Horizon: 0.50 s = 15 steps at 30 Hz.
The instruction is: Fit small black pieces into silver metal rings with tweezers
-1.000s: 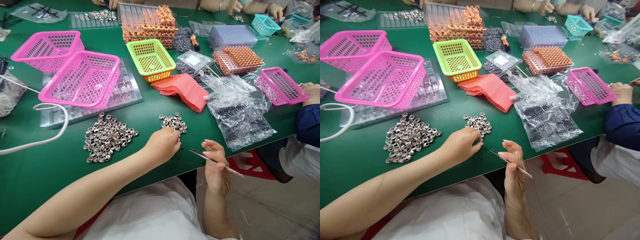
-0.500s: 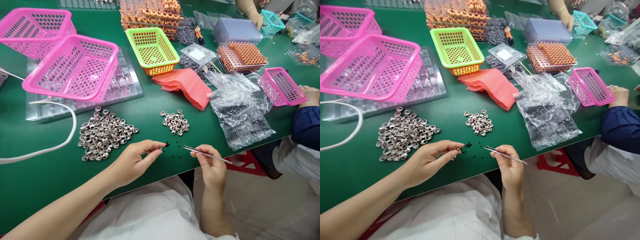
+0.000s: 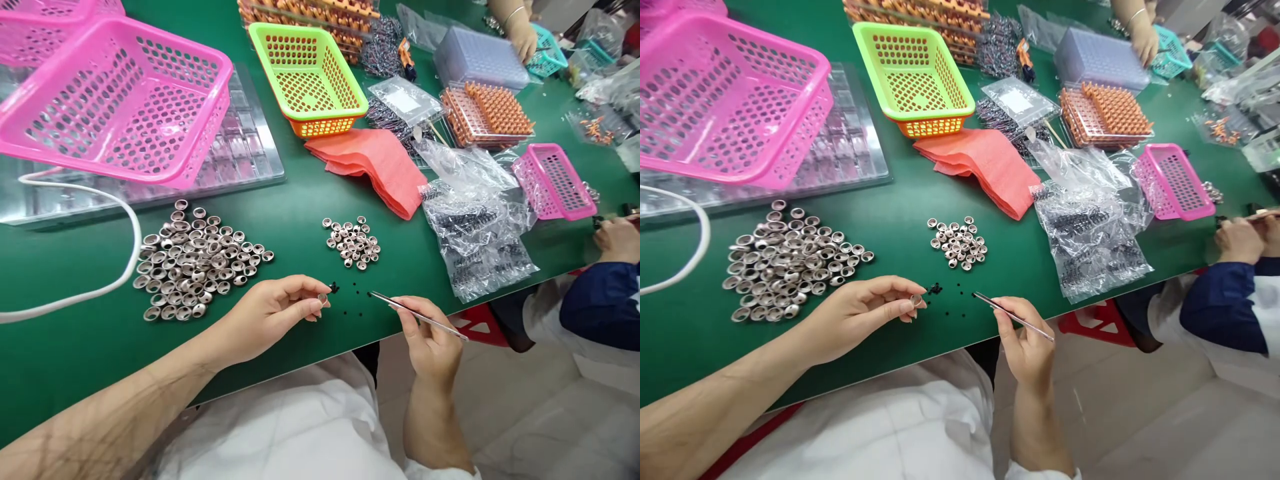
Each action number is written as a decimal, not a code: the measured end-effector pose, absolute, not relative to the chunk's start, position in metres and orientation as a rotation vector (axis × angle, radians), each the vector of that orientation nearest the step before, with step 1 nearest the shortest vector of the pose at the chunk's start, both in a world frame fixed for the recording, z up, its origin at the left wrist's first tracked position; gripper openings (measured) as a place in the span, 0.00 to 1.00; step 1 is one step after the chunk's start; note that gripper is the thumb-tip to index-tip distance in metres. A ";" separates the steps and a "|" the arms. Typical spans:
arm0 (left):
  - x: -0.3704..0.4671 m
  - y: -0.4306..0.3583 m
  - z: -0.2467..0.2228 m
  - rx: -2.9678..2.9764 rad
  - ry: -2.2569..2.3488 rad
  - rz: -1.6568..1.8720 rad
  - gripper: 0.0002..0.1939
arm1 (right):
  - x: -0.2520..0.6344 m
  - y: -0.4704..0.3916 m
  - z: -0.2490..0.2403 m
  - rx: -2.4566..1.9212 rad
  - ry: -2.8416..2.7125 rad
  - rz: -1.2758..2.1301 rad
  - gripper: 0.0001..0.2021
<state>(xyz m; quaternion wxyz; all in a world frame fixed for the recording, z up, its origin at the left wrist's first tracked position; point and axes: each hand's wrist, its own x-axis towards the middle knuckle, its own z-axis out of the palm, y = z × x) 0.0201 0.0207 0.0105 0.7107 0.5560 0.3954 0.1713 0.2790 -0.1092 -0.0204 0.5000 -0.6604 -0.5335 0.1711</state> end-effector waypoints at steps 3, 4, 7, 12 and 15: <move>0.021 0.020 0.011 1.183 0.894 0.393 0.13 | 0.279 -0.108 -0.021 -1.603 -1.306 0.374 0.09; 0.021 0.020 0.011 1.169 0.898 0.397 0.13 | 0.279 -0.108 -0.021 -1.600 -1.312 0.374 0.09; 0.022 0.020 0.012 1.117 0.899 0.399 0.12 | 0.277 -0.107 -0.021 -1.597 -1.326 0.385 0.09; 0.023 0.020 0.013 1.074 0.891 0.387 0.12 | 0.276 -0.109 -0.022 -1.606 -1.332 0.411 0.09; 0.023 0.019 0.012 1.072 0.888 0.388 0.11 | 0.276 -0.108 -0.023 -1.623 -1.343 0.424 0.09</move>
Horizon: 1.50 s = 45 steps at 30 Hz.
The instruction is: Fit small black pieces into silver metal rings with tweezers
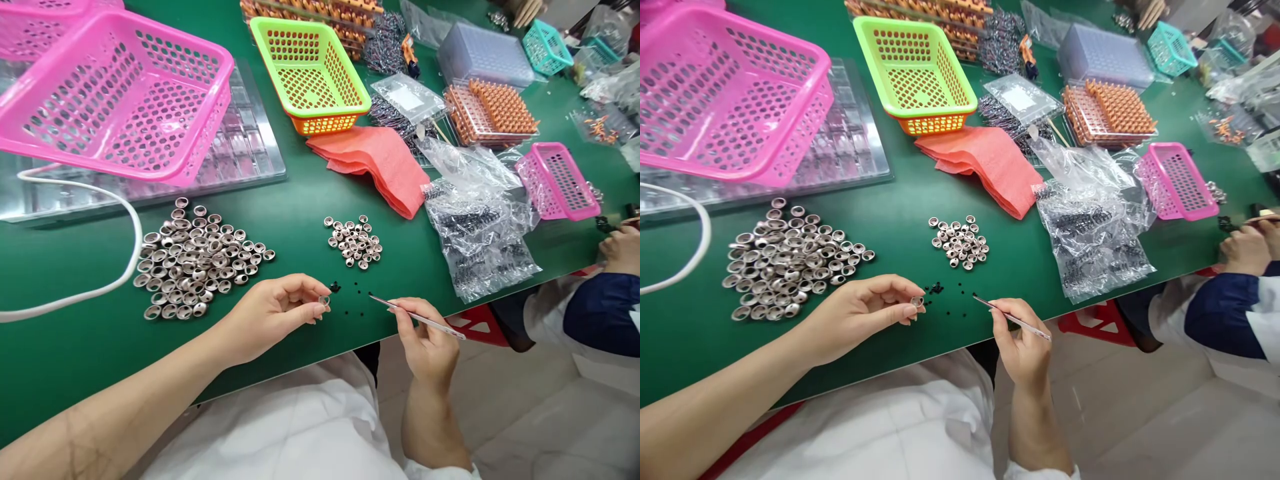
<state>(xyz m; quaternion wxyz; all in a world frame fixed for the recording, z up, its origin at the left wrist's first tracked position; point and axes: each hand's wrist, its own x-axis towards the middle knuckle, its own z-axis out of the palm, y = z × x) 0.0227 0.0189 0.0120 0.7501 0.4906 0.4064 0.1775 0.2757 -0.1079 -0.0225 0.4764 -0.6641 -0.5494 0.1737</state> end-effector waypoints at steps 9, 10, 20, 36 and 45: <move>0.021 0.019 0.011 1.113 0.906 0.376 0.12 | 0.274 -0.106 -0.021 -1.623 -1.346 0.338 0.11; 0.021 0.019 0.011 1.115 0.906 0.377 0.12 | 0.274 -0.106 -0.020 -1.628 -1.345 0.337 0.10; 0.022 0.019 0.011 1.109 0.907 0.385 0.12 | 0.273 -0.103 -0.019 -1.613 -1.374 0.347 0.10; 0.022 0.019 0.012 1.076 0.898 0.362 0.13 | 0.272 -0.100 -0.017 -1.581 -1.463 0.262 0.12; 0.021 0.019 0.012 1.093 0.910 0.352 0.15 | 0.272 -0.101 -0.017 -1.569 -1.461 0.239 0.13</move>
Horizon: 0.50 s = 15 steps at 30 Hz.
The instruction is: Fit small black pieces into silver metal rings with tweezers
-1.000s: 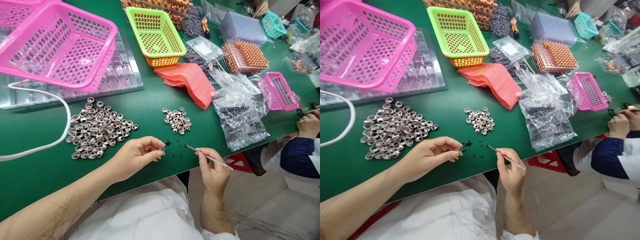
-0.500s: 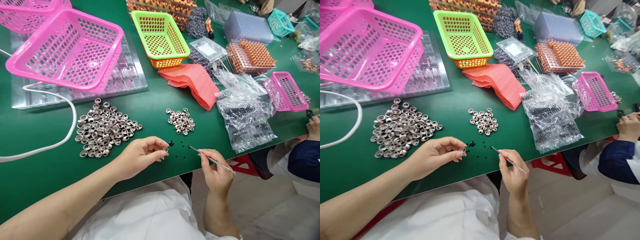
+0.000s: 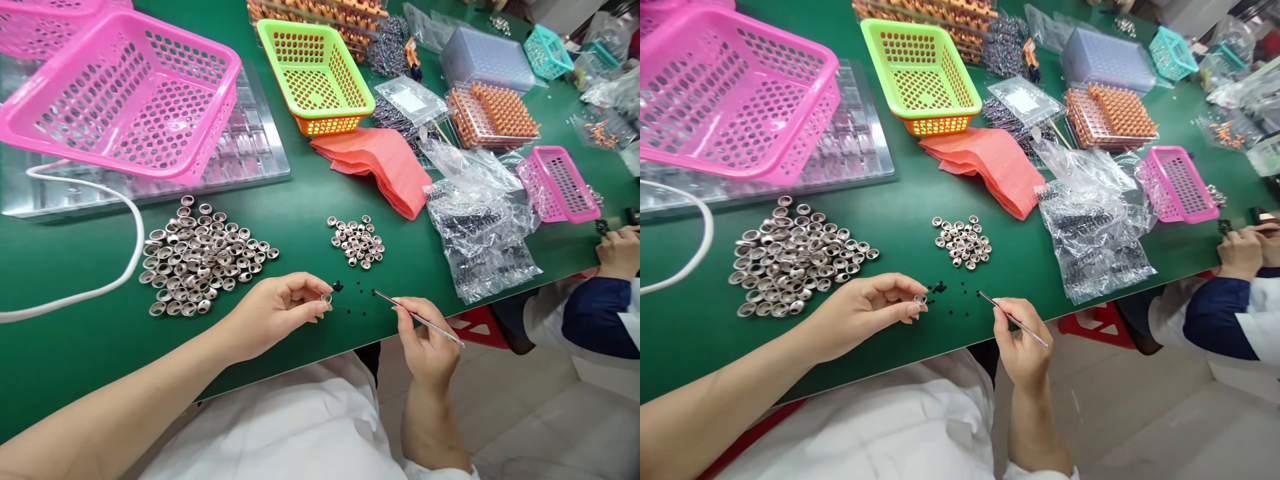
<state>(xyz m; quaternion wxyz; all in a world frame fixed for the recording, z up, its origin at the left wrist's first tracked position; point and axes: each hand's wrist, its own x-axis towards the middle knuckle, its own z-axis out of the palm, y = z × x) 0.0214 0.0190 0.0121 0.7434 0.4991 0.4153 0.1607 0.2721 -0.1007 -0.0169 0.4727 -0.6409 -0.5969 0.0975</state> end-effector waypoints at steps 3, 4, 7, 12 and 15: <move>0.021 0.019 0.011 1.103 0.903 0.352 0.14 | 0.272 -0.101 -0.016 -1.591 -1.450 0.222 0.11; 0.020 0.019 0.011 1.105 0.905 0.351 0.14 | 0.272 -0.102 -0.016 -1.597 -1.451 0.214 0.11; 0.021 0.018 0.011 1.108 0.902 0.352 0.14 | 0.272 -0.102 -0.016 -1.613 -1.455 0.208 0.09; 0.021 0.019 0.013 1.120 0.909 0.347 0.14 | 0.271 -0.103 -0.018 -1.642 -1.427 0.226 0.08; 0.021 0.019 0.013 1.127 0.914 0.350 0.15 | 0.269 -0.102 -0.017 -1.620 -1.448 0.227 0.10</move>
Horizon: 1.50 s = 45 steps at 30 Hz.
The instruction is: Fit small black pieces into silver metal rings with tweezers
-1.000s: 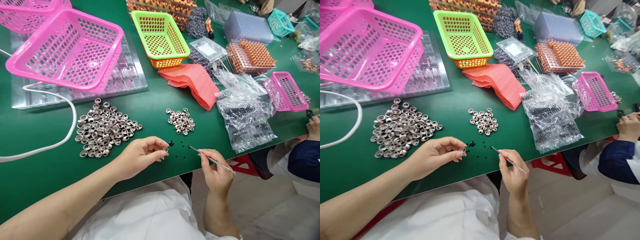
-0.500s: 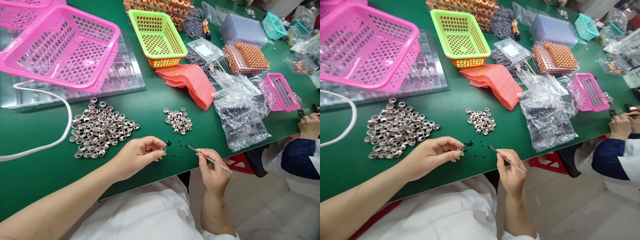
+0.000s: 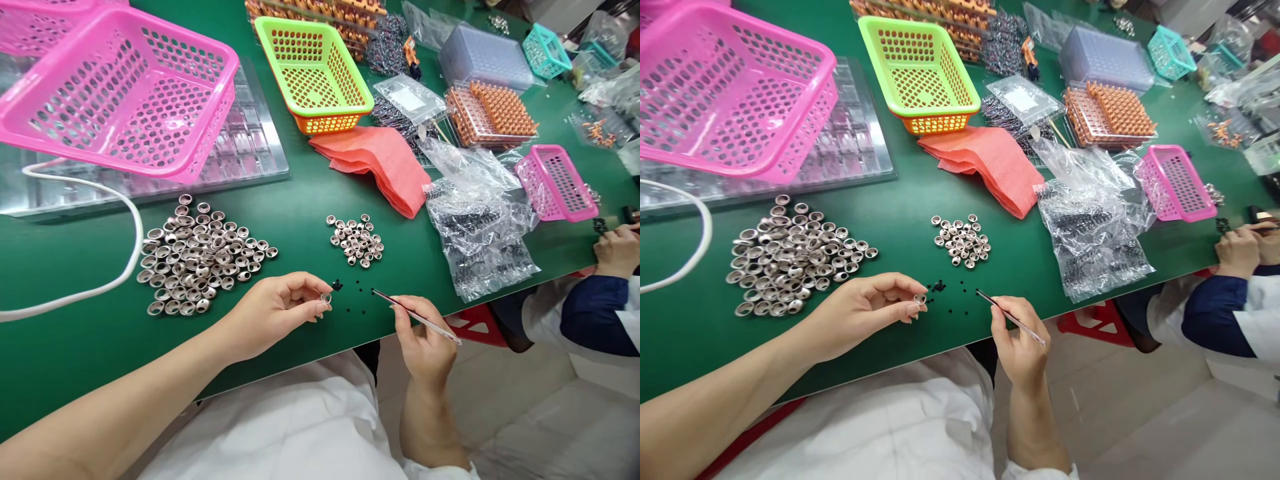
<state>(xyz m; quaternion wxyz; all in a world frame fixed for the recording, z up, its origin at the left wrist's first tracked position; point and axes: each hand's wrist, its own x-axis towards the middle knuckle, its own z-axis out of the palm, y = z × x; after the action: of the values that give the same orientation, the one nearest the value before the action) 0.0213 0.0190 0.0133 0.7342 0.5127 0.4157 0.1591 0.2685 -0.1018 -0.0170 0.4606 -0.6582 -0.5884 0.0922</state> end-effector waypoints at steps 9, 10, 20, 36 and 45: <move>0.022 0.019 0.013 1.131 0.916 0.356 0.15 | 0.265 -0.103 -0.013 -1.495 -1.389 0.422 0.10; 0.022 0.019 0.013 1.130 0.916 0.355 0.15 | 0.266 -0.103 -0.014 -1.523 -1.352 0.391 0.09; 0.020 0.020 0.013 1.149 0.949 0.356 0.16 | 0.272 -0.111 -0.012 -1.531 -1.279 0.552 0.07; 0.019 0.019 0.011 1.141 0.927 0.347 0.13 | 0.269 -0.115 -0.014 -1.618 -1.352 0.534 0.07; 0.018 0.019 0.010 1.142 0.936 0.334 0.14 | 0.267 -0.117 -0.015 -1.579 -1.338 0.509 0.10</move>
<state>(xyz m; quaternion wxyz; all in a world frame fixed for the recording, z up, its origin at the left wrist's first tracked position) 0.0177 0.0190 0.0102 0.7269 0.5182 0.4246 0.1513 0.2673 -0.1173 -0.0149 0.4840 -0.6484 -0.5493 0.2088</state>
